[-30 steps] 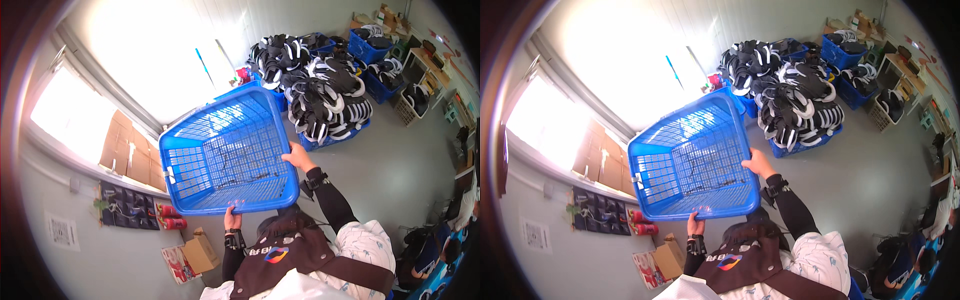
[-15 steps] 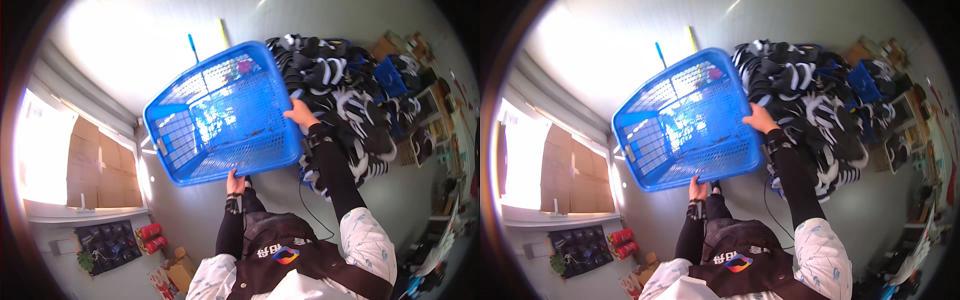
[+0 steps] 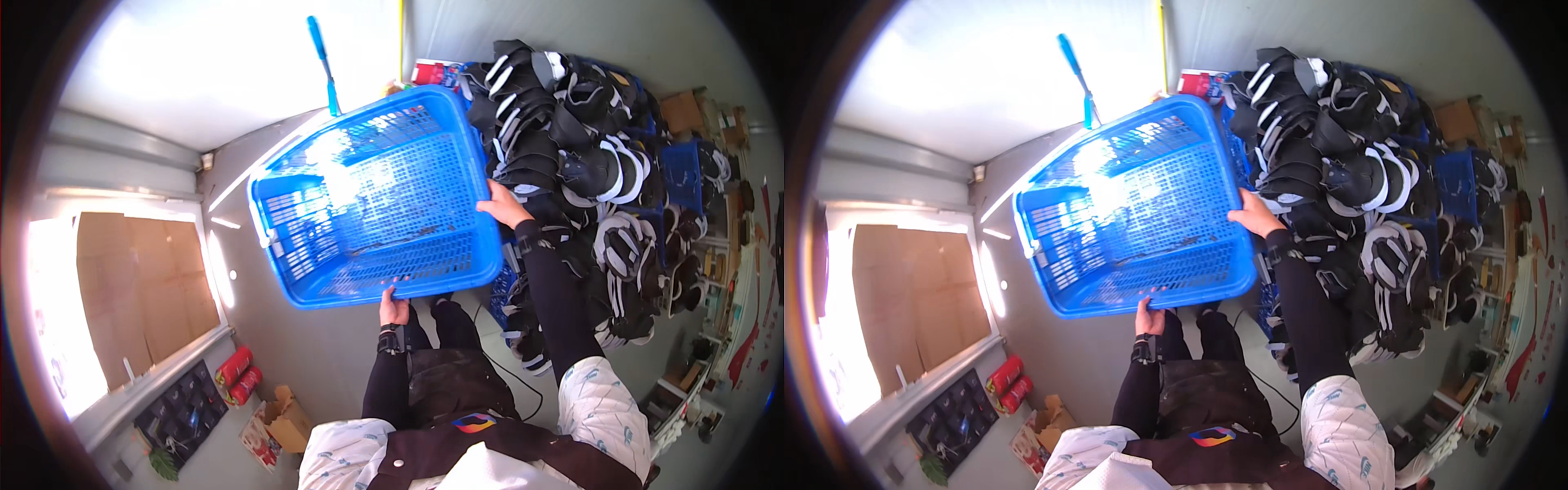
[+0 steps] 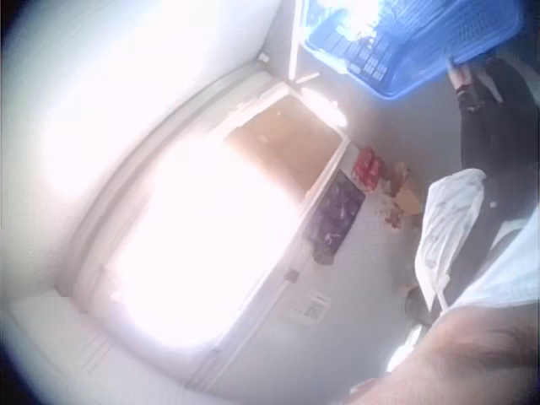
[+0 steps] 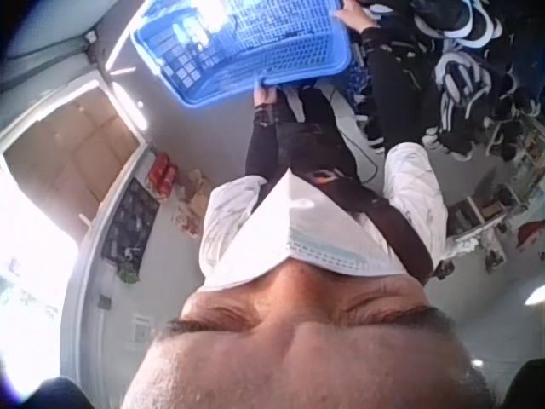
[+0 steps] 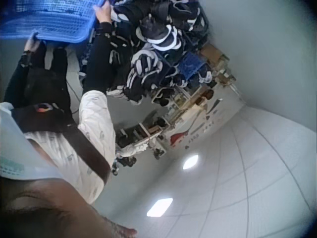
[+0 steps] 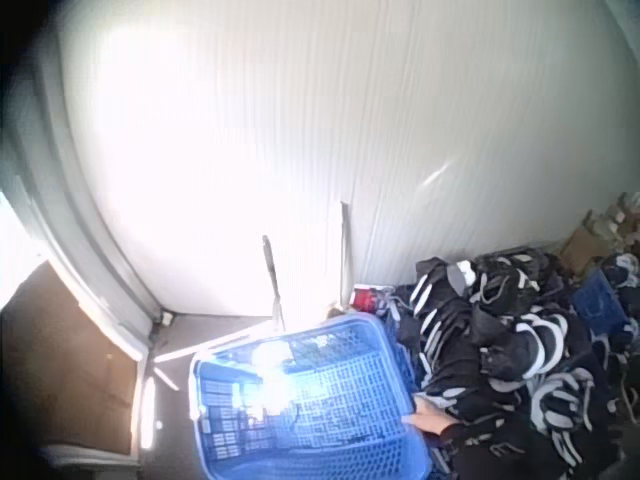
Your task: The person is observed using a manual handheld punch tool to trim or punch edges on a shoe upper component at a workbench in a factory setting.
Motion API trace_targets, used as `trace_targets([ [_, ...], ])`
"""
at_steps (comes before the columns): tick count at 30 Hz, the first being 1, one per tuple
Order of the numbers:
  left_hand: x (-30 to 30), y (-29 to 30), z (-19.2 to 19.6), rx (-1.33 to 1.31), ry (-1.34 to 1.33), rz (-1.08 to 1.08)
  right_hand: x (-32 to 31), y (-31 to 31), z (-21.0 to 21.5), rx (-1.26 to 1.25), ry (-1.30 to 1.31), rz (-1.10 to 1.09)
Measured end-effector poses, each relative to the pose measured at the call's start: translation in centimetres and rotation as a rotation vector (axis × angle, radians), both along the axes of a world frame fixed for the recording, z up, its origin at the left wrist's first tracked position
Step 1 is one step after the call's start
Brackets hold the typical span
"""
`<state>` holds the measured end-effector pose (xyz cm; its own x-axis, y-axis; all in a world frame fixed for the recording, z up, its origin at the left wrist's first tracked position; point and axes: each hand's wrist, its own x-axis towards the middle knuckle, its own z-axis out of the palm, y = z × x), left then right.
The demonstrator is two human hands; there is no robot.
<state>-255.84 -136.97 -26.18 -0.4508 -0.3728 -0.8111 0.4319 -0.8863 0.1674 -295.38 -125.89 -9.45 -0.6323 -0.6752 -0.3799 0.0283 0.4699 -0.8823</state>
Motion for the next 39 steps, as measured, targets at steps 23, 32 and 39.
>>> trace_targets([
  [23, -19.2, 8.3, -9.4, -0.309, -0.172, -2.098, 49.9, 41.2, -12.4, 0.256, -1.07, -1.432],
  [32, -33.5, 38.9, 10.9, -2.042, 0.677, -1.523, 56.1, 43.7, -30.8, -0.368, -1.15, -2.057],
  [39, -44.7, 63.9, 22.6, -2.786, 1.165, -1.013, 54.7, 47.1, -38.8, -0.706, -1.178, -2.164],
])
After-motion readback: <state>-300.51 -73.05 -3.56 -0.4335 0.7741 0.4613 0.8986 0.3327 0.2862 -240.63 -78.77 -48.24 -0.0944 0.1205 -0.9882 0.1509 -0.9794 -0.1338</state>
